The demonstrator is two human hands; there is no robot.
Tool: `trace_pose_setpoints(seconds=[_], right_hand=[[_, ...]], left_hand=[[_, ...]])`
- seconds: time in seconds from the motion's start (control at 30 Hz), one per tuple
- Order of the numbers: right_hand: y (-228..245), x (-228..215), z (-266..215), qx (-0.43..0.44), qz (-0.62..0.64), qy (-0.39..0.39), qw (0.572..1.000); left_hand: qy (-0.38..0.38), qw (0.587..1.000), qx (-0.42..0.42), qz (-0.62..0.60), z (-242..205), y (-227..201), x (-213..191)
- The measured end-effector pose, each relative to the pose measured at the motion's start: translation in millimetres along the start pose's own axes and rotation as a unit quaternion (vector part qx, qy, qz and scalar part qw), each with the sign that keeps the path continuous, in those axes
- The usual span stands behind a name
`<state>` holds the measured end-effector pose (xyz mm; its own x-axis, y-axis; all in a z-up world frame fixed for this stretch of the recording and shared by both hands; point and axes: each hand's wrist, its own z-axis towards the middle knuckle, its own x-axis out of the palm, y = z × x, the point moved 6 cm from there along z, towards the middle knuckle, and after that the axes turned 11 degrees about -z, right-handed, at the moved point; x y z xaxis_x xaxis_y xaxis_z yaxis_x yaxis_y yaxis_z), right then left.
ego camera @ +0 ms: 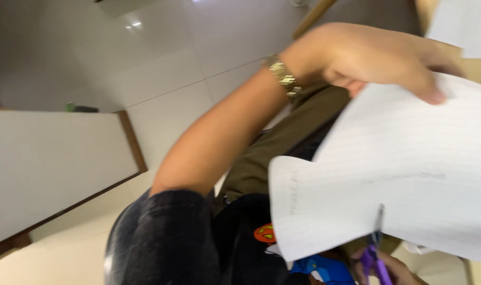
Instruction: Cutting, peeling, and smoothing black vinyl sheets using scissors and a squeegee
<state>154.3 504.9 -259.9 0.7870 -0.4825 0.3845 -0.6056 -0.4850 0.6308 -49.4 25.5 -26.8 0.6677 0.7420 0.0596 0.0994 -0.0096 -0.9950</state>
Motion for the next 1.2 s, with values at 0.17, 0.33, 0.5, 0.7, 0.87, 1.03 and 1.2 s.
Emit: trace_pose_setpoints(seconds=[0.17,0.33,0.5,0.7,0.87,1.03,1.2], right_hand=[[136.2,92.1,13.6,-0.16,-0.127,-0.095,0.974],[154.4,108.9,14.2,-0.106,-0.066,-0.105,0.987],[167.9,118.6,6.0,-0.109,-0.027,-0.099,0.989],[162.7,118.0,3.3,-0.1,-0.005,-0.108,0.989],[160.3,118.1,2.9,-0.108,-0.004,-0.11,0.988],[149.8,110.4,2.7,-0.104,-0.065,-0.138,0.983],[138.2,107.7,1.7,-0.104,-0.079,-0.168,0.977]], left_hand=[[0.078,0.991,0.088,-0.067,-3.0,-5.3,5.8],[0.014,0.993,-0.061,-0.096,-3.7,18.0,-4.7],[0.035,0.984,-0.085,-0.151,5.7,28.2,-3.2],[0.031,0.977,-0.107,-0.181,12.9,23.3,-3.1],[0.012,0.975,-0.135,-0.178,17.8,21.5,-4.8],[0.016,0.975,-0.138,-0.174,20.4,16.3,-3.1],[0.013,0.974,-0.148,-0.169,21.1,11.8,-1.6]])
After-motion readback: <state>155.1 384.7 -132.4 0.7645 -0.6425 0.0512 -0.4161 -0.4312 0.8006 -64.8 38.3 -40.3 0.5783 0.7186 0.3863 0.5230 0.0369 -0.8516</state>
